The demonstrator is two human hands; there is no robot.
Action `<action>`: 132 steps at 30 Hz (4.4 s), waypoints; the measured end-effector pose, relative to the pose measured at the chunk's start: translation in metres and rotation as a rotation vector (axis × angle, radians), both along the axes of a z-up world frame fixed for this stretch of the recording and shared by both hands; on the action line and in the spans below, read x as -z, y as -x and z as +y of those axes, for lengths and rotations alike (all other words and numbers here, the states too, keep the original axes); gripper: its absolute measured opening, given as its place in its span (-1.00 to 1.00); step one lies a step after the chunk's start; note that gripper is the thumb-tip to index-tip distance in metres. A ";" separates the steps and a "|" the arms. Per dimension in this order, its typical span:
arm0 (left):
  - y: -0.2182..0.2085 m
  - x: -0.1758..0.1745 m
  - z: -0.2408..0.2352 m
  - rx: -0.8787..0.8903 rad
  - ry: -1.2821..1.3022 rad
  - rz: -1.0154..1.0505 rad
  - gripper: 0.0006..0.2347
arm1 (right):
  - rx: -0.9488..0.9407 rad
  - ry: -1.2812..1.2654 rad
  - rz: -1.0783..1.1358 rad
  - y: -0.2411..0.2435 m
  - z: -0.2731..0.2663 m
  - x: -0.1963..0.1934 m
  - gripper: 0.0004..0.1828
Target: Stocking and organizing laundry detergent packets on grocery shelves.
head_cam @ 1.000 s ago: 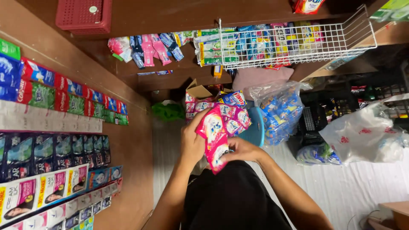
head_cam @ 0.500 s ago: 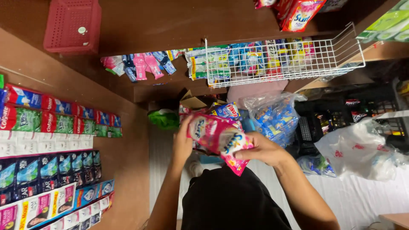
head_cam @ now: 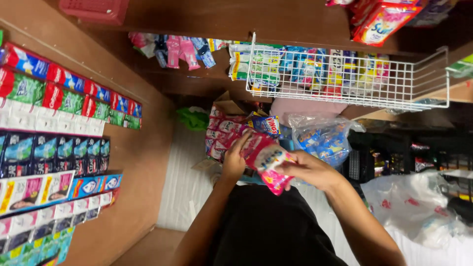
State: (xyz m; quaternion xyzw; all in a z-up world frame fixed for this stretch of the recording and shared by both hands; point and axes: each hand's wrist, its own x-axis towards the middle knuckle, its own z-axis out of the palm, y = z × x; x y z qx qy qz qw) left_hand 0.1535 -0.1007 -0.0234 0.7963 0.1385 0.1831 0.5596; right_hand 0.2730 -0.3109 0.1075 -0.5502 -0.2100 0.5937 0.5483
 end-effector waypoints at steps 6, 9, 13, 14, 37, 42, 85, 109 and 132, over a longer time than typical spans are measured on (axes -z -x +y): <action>0.009 -0.028 0.008 -0.003 -0.049 0.016 -0.31 | -0.039 0.170 0.031 -0.009 -0.046 0.025 -0.63; 0.010 -0.049 0.013 0.053 -0.053 -0.038 -0.28 | -0.080 0.263 0.034 -0.005 -0.045 0.029 -0.55; 0.010 -0.050 0.017 0.097 0.010 -0.007 -0.35 | -0.131 0.226 0.041 -0.011 -0.045 0.071 -0.46; 0.009 -0.055 0.016 0.143 0.040 0.019 -0.40 | -0.162 0.141 0.012 -0.013 -0.045 0.083 -0.45; 0.010 -0.064 0.005 0.252 0.483 0.170 -0.54 | -0.124 -0.104 -0.294 -0.069 -0.022 0.086 -0.72; -0.001 -0.103 0.002 -0.015 0.904 -0.019 -0.57 | -0.069 -0.406 -0.315 -0.107 -0.051 0.107 -0.75; -0.080 -0.195 -0.005 0.768 0.525 0.121 -0.80 | 0.147 -1.045 0.210 -0.136 -0.045 0.019 -0.31; -0.074 -0.198 -0.002 0.811 0.435 -0.041 -0.81 | 0.109 -1.049 0.240 -0.135 -0.046 0.013 -0.39; -0.048 -0.170 -0.012 0.171 -0.205 -0.435 -0.63 | 0.028 -0.179 -0.326 -0.105 0.012 -0.017 -0.77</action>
